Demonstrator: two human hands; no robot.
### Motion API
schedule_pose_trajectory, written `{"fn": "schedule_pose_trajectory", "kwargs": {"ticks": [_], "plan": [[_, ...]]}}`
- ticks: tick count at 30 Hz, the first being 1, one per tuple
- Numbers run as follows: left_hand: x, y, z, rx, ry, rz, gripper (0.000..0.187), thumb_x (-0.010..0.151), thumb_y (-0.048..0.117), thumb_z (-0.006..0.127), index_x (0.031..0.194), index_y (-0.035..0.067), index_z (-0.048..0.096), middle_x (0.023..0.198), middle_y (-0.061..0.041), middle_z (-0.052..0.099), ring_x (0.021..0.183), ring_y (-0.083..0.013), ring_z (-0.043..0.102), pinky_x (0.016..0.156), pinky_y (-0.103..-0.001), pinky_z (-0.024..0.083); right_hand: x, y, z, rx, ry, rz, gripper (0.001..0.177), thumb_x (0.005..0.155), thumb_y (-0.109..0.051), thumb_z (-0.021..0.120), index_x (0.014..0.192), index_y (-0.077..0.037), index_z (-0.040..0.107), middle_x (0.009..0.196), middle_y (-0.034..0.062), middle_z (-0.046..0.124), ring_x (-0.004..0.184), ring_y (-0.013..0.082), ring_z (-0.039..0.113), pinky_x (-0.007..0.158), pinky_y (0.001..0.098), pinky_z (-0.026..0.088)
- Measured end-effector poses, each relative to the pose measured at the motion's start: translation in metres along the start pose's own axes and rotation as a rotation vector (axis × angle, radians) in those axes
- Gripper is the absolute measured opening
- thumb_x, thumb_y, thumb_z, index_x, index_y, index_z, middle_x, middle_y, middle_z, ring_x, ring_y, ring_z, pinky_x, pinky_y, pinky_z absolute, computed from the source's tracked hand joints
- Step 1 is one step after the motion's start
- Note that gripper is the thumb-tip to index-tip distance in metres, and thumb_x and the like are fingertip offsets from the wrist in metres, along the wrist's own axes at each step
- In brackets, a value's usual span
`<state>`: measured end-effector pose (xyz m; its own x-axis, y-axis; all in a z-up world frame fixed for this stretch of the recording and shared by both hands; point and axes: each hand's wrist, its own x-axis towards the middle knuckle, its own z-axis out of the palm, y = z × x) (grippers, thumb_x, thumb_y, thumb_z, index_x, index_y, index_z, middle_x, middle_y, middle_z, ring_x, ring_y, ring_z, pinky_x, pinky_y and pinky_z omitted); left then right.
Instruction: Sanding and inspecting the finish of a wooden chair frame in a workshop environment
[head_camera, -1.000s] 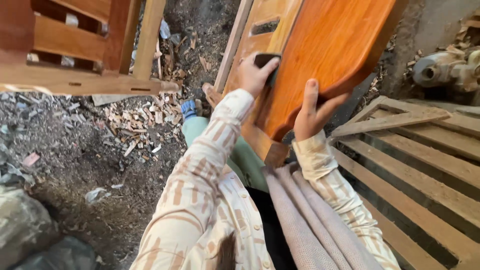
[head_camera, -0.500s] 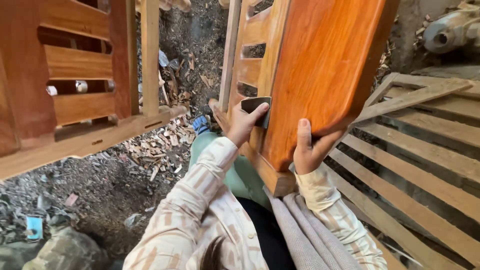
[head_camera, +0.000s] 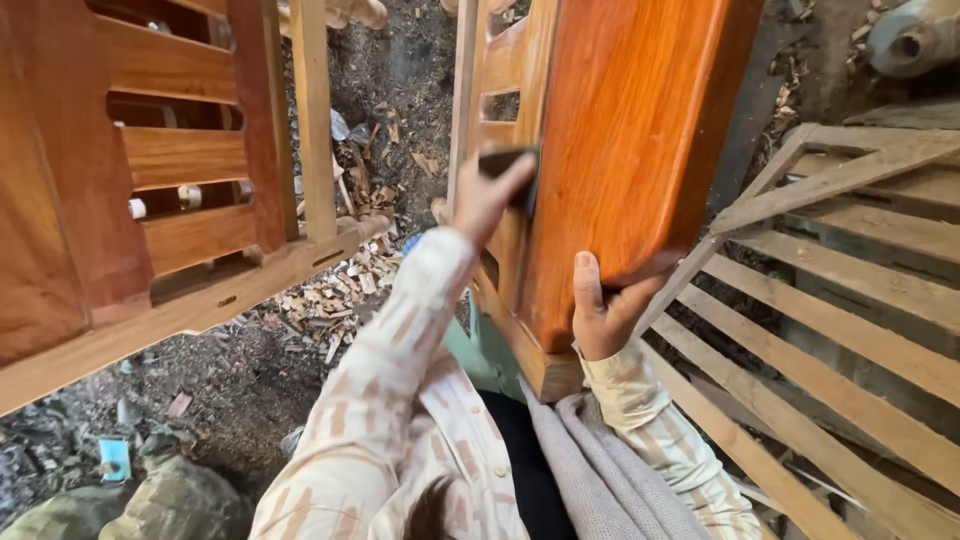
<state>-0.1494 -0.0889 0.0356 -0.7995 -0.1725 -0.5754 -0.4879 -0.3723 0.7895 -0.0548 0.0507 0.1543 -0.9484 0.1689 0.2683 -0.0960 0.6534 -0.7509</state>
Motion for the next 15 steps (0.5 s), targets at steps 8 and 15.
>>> {"fn": "schedule_pose_trajectory", "kwargs": {"ticks": [8,15], "plan": [[-0.006,-0.013,-0.018,0.2,0.093,-0.002,0.025,0.068,0.032,0.096,0.082,0.022,0.078,0.072,0.001,0.075,0.067,-0.0082,0.068,0.062,-0.023,0.053,-0.01,0.016,0.007,-0.043,0.009,-0.063,0.081,0.095,-0.007,0.076,0.156,0.006,0.024,0.151,0.0248,0.037,0.142,0.0285,0.04,0.118,0.0505,0.032],[0.204,-0.001,0.056,-0.091,0.234,0.361,0.035,0.07,0.035,0.094,0.093,0.012,0.081,0.085,-0.013,0.08,0.081,-0.0251,0.074,0.075,-0.042,0.06,-0.008,0.003,0.012,-0.084,0.048,-0.077,0.092,0.095,-0.008,0.076,0.161,0.006,0.012,0.158,0.0268,0.029,0.148,0.0318,0.034,0.118,0.0523,0.029]]}}
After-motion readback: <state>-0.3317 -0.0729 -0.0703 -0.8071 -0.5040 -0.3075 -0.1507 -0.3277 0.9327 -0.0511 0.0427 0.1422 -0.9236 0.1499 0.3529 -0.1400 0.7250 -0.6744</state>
